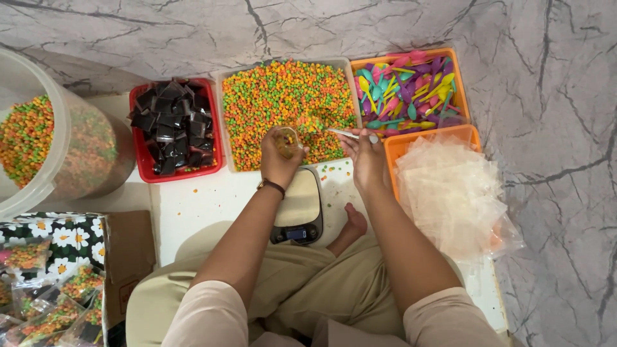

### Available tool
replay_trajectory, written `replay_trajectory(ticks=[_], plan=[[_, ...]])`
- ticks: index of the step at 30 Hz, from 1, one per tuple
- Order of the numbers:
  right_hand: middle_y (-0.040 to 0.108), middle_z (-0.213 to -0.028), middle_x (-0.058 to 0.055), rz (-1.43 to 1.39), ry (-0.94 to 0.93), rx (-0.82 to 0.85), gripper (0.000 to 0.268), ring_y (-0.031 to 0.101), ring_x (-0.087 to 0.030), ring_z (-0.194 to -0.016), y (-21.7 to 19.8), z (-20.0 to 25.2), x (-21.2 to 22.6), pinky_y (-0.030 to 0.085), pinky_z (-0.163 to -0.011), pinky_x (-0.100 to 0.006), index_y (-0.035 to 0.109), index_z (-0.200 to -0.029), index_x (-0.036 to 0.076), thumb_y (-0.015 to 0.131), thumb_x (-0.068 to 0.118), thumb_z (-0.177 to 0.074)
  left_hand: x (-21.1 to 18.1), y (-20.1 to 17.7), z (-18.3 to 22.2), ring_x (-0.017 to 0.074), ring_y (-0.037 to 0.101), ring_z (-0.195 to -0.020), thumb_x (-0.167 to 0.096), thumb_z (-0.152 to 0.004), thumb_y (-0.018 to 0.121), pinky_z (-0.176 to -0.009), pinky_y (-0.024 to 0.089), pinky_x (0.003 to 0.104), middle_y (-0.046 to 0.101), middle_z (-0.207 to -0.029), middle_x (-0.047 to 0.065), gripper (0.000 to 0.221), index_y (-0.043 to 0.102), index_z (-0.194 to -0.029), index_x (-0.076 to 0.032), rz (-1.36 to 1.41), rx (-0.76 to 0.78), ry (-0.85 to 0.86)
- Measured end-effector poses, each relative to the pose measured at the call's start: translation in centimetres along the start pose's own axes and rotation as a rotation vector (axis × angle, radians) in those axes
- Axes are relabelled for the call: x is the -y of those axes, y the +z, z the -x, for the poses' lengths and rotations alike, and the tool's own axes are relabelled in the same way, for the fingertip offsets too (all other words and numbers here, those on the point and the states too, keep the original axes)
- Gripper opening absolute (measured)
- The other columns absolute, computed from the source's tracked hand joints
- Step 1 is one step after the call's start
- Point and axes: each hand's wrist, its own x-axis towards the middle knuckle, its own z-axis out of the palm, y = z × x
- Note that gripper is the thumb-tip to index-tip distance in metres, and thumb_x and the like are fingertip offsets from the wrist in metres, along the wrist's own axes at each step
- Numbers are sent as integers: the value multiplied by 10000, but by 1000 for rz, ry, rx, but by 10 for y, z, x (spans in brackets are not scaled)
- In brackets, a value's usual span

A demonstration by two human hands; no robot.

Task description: The person portions multi-colored confectionery and dark jelly cubes from containers into small plastic bags by hand and with a spoon, weighs each bag on a digital scale, and seals the bags.

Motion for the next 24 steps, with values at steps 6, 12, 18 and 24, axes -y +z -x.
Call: replay_trajectory(ticks=[6,12,18,24], plan=[[704,-1178,-260,97,-249,138,274,730,-347,-1063,14,17,-8,619,-929,-394,569,-1094,-18,451,227,-1116,1,6,-13,352,546,-1341,-376,-693,979,-1143,461,430,530,-1377,170,941,468,-1411,-44,-45,20,-4],[677,-1229,-223,323,-506,263,253,687,-382,-1152,32,45,17,609,-943,-442,609,-1112,-27,423,146,-1115,-3,4,-11,417,552,-1316,-280,-684,984,-1120,477,474,551,-1341,247,925,463,-1391,11,18,-12,-7],[617,-1305,-231,284,-348,127,208,632,-387,-1225,10,16,-15,613,-977,-432,599,-1182,-37,425,51,-1112,-11,-9,-9,415,551,-1317,-237,-785,928,-1114,477,475,566,-1336,245,824,470,-1409,44,59,-27,-25],[549,-1331,-331,196,101,5,273,589,-448,-1268,-10,-1,-37,593,-1003,-467,576,-1267,-90,448,71,-1088,-10,-11,-2,436,445,-1412,-277,-803,916,-1179,404,512,508,-1443,273,905,393,-1480,18,104,59,-66]])
